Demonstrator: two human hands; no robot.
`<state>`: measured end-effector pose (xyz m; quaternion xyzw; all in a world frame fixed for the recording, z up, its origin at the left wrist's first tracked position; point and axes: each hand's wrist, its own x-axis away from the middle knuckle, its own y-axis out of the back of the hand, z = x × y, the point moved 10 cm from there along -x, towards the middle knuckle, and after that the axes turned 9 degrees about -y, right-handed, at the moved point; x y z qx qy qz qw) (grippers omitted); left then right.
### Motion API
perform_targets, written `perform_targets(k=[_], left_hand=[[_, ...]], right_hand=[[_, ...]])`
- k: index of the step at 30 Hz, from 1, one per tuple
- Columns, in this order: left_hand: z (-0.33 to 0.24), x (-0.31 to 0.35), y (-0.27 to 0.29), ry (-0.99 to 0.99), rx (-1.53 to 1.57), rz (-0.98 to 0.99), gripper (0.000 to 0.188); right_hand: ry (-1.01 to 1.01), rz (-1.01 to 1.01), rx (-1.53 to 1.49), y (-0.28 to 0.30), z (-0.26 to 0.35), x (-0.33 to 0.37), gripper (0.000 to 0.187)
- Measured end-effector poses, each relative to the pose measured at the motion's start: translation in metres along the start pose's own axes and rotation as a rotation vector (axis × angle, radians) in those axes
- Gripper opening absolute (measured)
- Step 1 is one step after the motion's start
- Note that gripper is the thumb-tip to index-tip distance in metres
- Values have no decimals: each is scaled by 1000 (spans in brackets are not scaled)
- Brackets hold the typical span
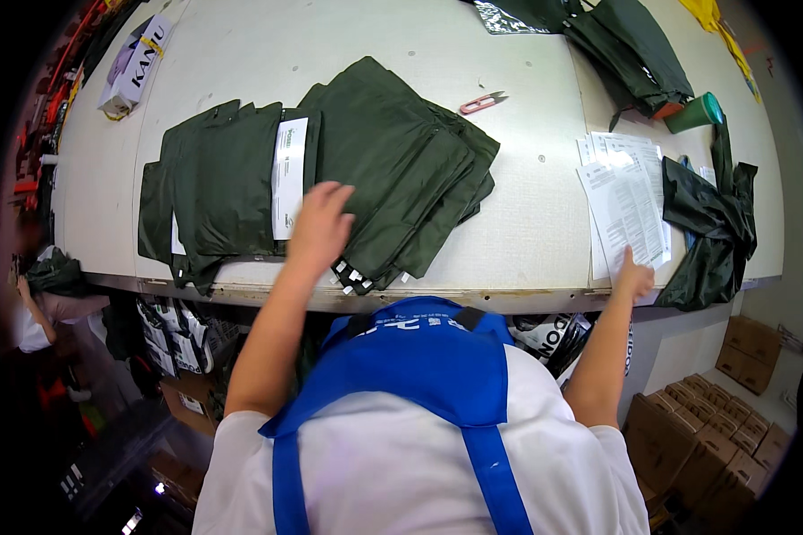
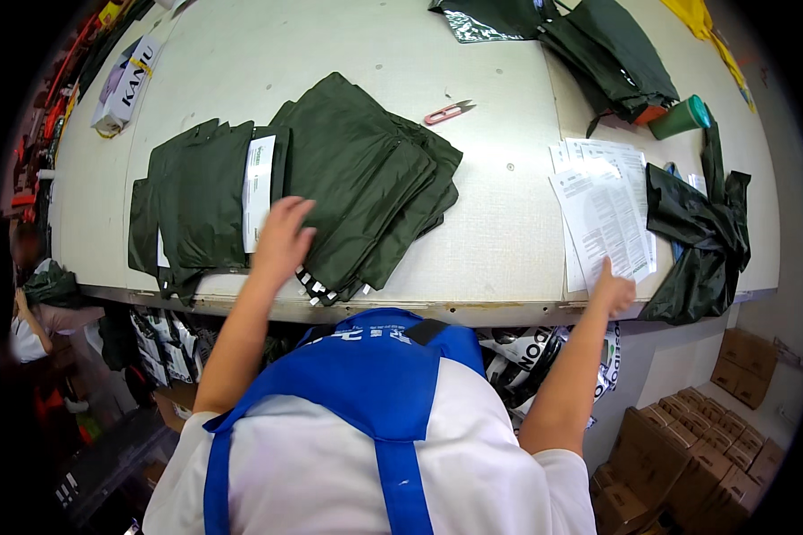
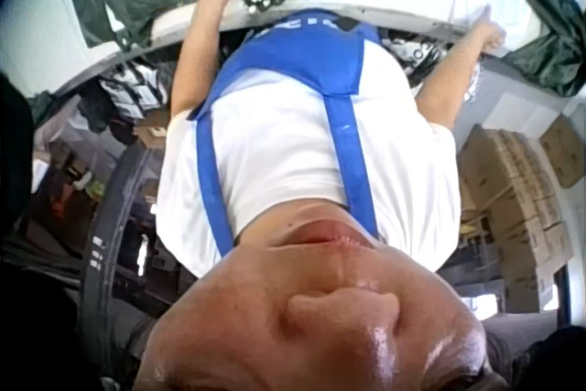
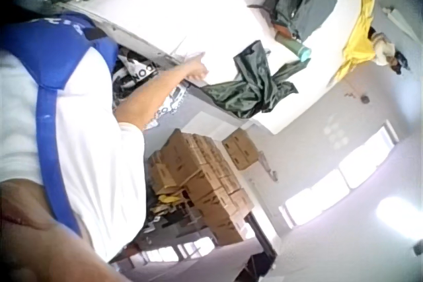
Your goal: The person places white instruction sheets into green fabric bags on a table. The person then stacks the filled bags and moves them aside.
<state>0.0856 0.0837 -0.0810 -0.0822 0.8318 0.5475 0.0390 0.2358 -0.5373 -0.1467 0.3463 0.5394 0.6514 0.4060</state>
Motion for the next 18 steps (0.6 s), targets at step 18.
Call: perform_targets(k=[18], left_hand=[[-43,-49,-25,11,250,98,35]], right_hand=[[542,-198,-353,86,-9,-31,32]])
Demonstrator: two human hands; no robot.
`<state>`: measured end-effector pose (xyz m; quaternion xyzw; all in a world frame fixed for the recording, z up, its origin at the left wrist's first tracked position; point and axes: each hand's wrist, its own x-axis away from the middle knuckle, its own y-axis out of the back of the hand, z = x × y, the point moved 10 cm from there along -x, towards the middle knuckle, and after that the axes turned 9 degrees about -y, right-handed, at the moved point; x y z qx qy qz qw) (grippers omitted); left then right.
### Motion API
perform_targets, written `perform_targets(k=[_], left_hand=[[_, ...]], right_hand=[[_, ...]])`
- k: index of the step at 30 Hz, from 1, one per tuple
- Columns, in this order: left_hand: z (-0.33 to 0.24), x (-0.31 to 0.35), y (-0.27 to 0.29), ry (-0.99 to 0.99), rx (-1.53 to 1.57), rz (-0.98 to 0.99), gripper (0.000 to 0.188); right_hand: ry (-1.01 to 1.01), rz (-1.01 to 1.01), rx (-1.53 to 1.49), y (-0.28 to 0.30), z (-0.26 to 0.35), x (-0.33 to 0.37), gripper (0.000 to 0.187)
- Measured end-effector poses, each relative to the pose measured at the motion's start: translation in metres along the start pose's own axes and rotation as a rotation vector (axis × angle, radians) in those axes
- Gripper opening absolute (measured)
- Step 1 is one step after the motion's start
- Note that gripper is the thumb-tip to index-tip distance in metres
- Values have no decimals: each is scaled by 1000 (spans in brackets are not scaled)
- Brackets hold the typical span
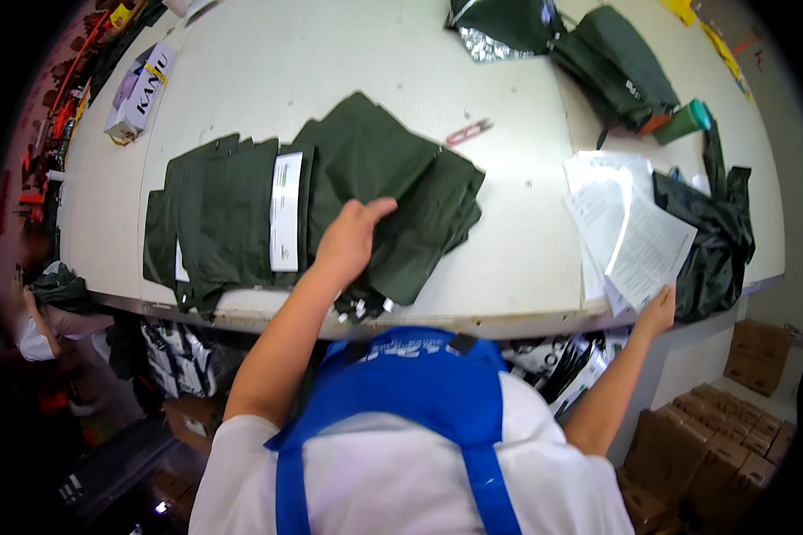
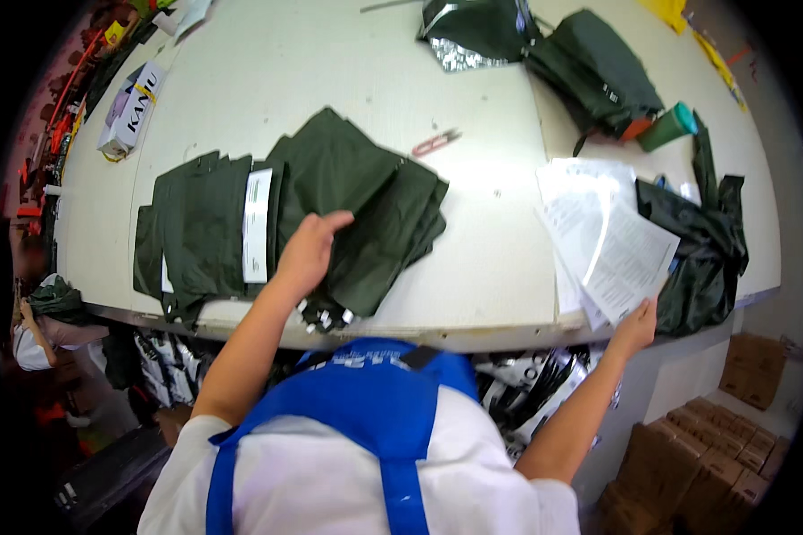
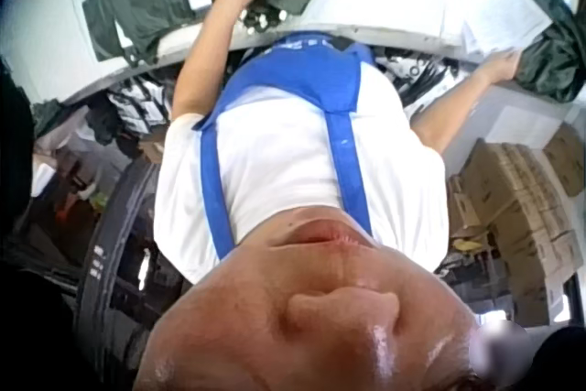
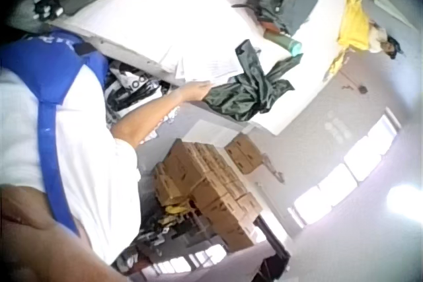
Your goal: The person places white instruction sheets into green fabric bags on a table. The person then stacks the filled bags and moves them aside.
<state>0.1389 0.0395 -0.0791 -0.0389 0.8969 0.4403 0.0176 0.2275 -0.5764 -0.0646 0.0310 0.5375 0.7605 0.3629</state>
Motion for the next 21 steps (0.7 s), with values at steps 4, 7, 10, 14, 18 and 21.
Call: perform_targets(k=[4,7,10,14,18,21], left_hand=[[-28,-7,-17,-130,-60,89,35],[-32,-10,-15,-110,-70,29,30],[-34,-11,-1,-86,-51,-13,30],[-39,-14,4,-55,-15,10,30],[-46,-15,-4,-91,-15,42,26],[-53,-17,-11,-102,55,62,24]], right_hand=[[-330,304,-961,14,57,18,30],[-208,632,-792,-3,107,55,29],[-131,1048,-625,-26,158,108,26],[-201,1095,-656,-43,171,120,25],[-247,997,-832,-43,193,129,24],[-63,1045,-728,-58,209,154,24]])
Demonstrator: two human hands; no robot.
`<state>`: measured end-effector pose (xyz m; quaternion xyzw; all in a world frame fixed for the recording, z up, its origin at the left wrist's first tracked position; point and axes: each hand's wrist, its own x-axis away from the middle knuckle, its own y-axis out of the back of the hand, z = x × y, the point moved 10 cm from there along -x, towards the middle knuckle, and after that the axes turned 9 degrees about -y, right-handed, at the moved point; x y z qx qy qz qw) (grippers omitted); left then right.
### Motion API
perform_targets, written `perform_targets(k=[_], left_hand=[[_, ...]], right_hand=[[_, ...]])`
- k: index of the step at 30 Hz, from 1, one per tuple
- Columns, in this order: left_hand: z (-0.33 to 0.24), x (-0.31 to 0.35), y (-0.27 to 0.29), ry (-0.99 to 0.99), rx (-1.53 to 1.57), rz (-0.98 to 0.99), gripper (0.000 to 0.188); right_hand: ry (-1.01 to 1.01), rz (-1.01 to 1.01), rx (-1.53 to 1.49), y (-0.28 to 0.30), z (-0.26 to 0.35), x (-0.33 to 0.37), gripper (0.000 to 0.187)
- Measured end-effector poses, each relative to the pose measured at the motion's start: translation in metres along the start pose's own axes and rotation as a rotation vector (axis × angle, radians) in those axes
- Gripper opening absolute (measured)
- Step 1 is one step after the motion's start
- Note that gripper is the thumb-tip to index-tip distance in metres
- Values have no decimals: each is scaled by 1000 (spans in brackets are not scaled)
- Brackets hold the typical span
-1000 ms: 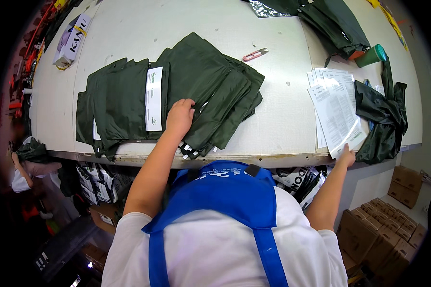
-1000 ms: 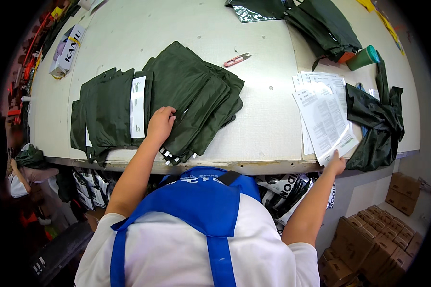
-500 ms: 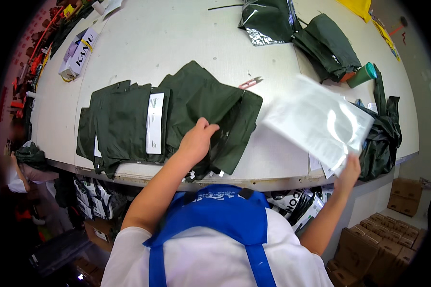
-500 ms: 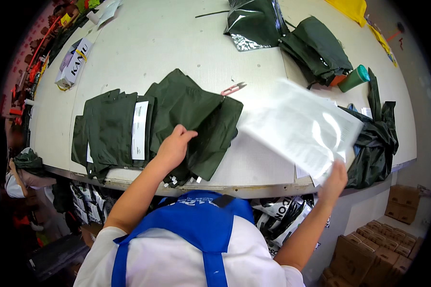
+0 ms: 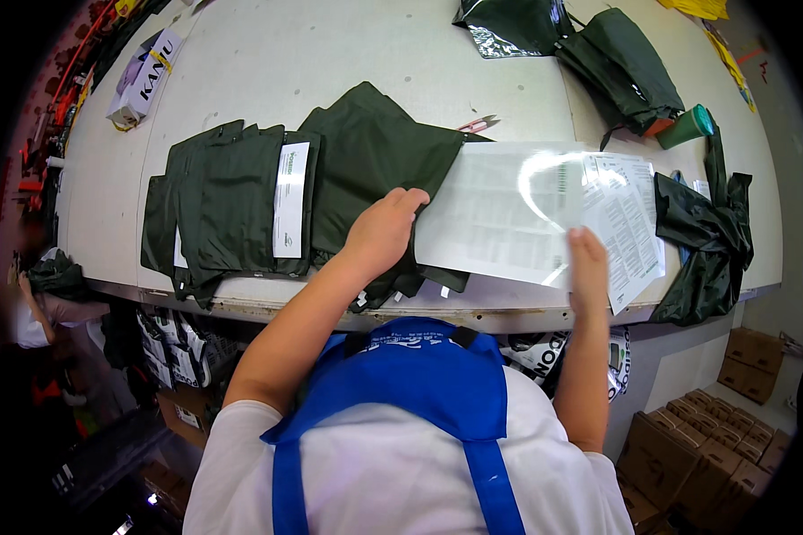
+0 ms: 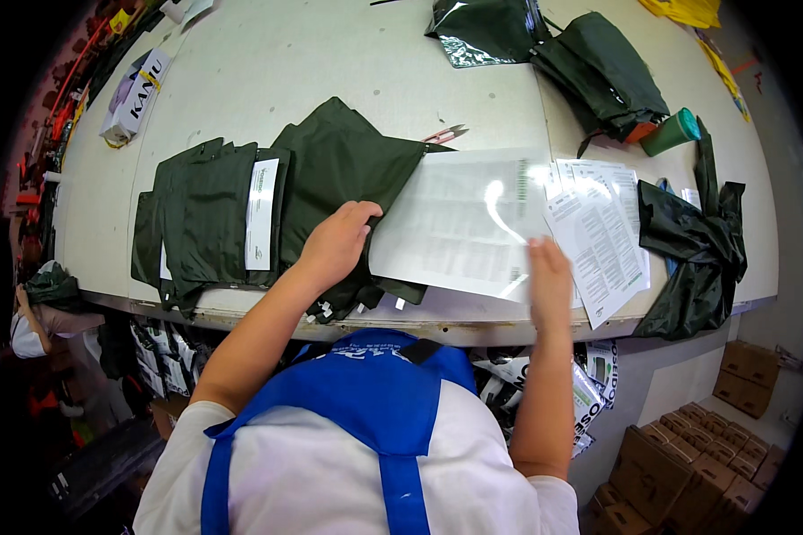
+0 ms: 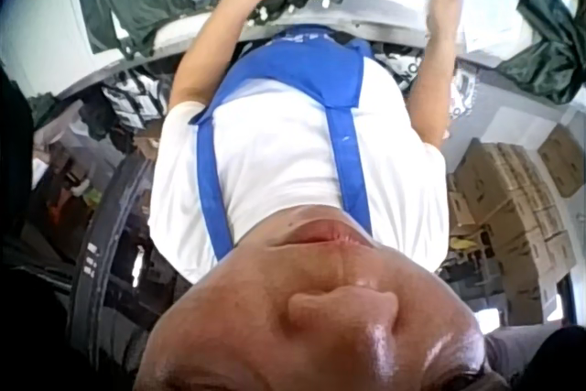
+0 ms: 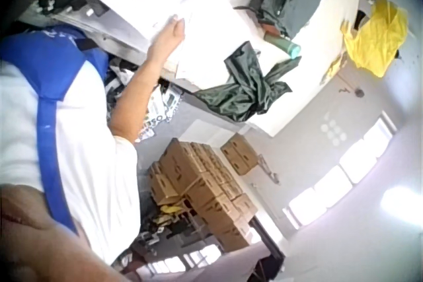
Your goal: The person places white instruction sheets into green fabric bags on a table. The person then stacks the filled bags and moves them aside.
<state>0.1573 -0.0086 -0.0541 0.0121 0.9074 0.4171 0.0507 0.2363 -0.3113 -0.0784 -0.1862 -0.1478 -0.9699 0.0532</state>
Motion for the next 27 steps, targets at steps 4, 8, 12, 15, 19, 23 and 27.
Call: perform_targets(k=[4,8,12,15,19,23,27], left_hand=[[-21,-3,-25,-135,104,24,23],[-39,4,-23,-190,163,26,23],[-67,22,47,-308,11,-210,21],[-43,56,112,-244,-291,-397,26],[43,98,171,53,-556,-380,26],[96,112,134,175,-543,-295,29],[77,82,20,101,-185,-88,40]], right_hand=[[-279,363,-157,-107,-43,19,26],[-233,377,-342,-136,-45,23,25],[-90,401,-276,-162,-23,25,24],[121,626,-167,-225,40,52,31],[145,796,-66,-238,58,55,48],[101,-72,300,-82,-32,-43,53],[-226,-975,771,160,-116,-44,78]])
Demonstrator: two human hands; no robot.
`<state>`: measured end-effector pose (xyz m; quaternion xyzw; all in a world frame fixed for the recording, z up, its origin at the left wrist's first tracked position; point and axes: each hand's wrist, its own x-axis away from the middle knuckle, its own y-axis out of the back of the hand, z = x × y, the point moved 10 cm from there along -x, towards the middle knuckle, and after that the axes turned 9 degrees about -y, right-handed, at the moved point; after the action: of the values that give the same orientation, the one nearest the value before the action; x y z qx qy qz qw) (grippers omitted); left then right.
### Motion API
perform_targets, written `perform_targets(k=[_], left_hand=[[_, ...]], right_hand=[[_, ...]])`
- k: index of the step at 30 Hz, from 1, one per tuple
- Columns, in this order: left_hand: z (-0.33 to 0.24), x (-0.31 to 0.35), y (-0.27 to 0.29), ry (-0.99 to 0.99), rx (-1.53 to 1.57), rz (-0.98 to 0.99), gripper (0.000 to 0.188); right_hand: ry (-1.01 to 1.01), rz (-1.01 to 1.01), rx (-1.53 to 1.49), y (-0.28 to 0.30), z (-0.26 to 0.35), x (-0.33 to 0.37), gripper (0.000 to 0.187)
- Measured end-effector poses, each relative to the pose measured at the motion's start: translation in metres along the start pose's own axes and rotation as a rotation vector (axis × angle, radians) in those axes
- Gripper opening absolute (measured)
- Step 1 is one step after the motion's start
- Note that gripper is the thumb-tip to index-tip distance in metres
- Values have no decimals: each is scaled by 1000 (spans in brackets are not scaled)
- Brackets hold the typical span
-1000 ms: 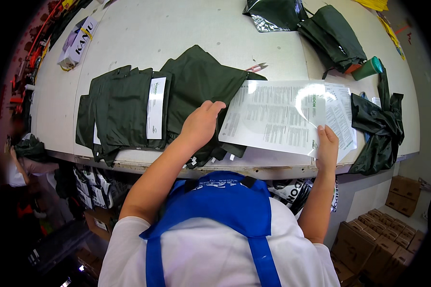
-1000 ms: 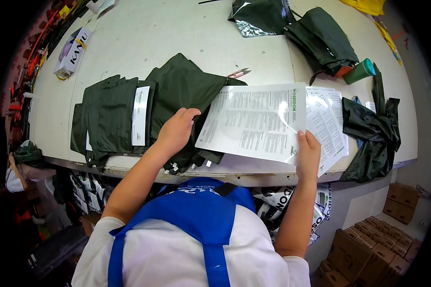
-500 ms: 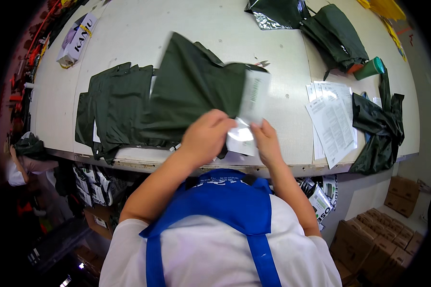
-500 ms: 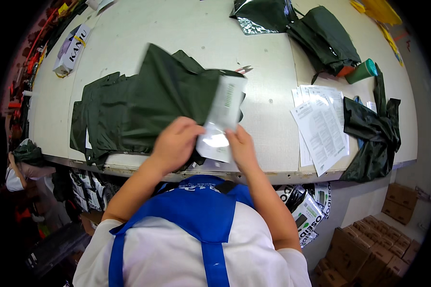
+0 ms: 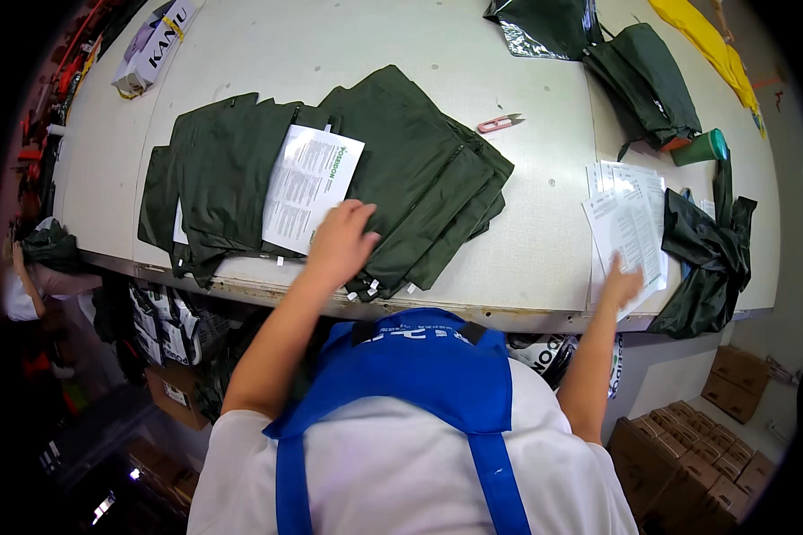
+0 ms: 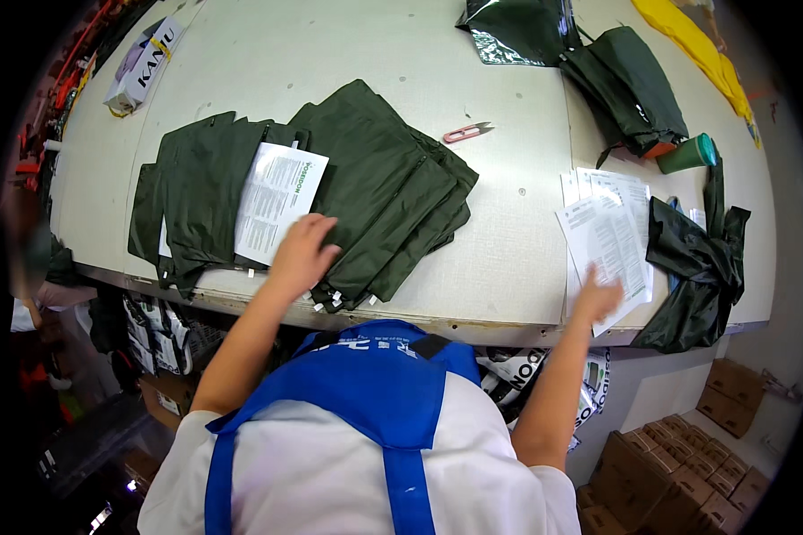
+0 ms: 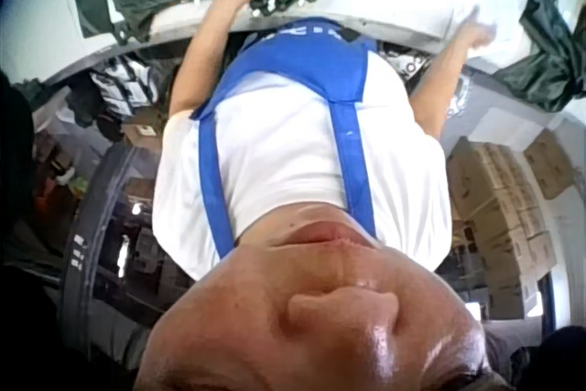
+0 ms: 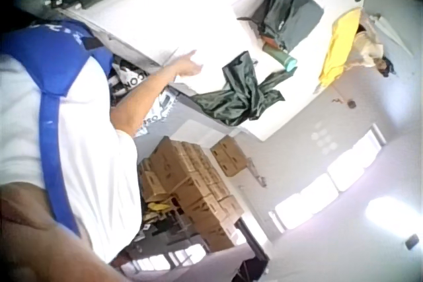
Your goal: The person places white instruction sheets into green fabric bags on a table. The person then stacks the filled bags and moves them aside.
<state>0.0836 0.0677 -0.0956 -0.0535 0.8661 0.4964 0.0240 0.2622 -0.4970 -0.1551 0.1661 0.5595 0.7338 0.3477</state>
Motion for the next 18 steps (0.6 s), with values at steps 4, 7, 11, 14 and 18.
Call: perform_targets(k=[4,7,11,14,18], left_hand=[[7,-13,-31,84,-135,21,38],[13,-25,-39,75,-109,53,33],[18,-29,-42,85,-28,17,25],[29,-32,-46,143,12,18,16],[15,-38,-30,150,154,-57,10]], right_hand=[[-393,50,44,37,-78,-17,79],[-338,153,-276,-9,-150,-57,51],[-300,170,-395,-10,-151,-70,27],[-244,220,-628,15,-124,-64,23],[-389,444,-1175,51,-74,-25,23]])
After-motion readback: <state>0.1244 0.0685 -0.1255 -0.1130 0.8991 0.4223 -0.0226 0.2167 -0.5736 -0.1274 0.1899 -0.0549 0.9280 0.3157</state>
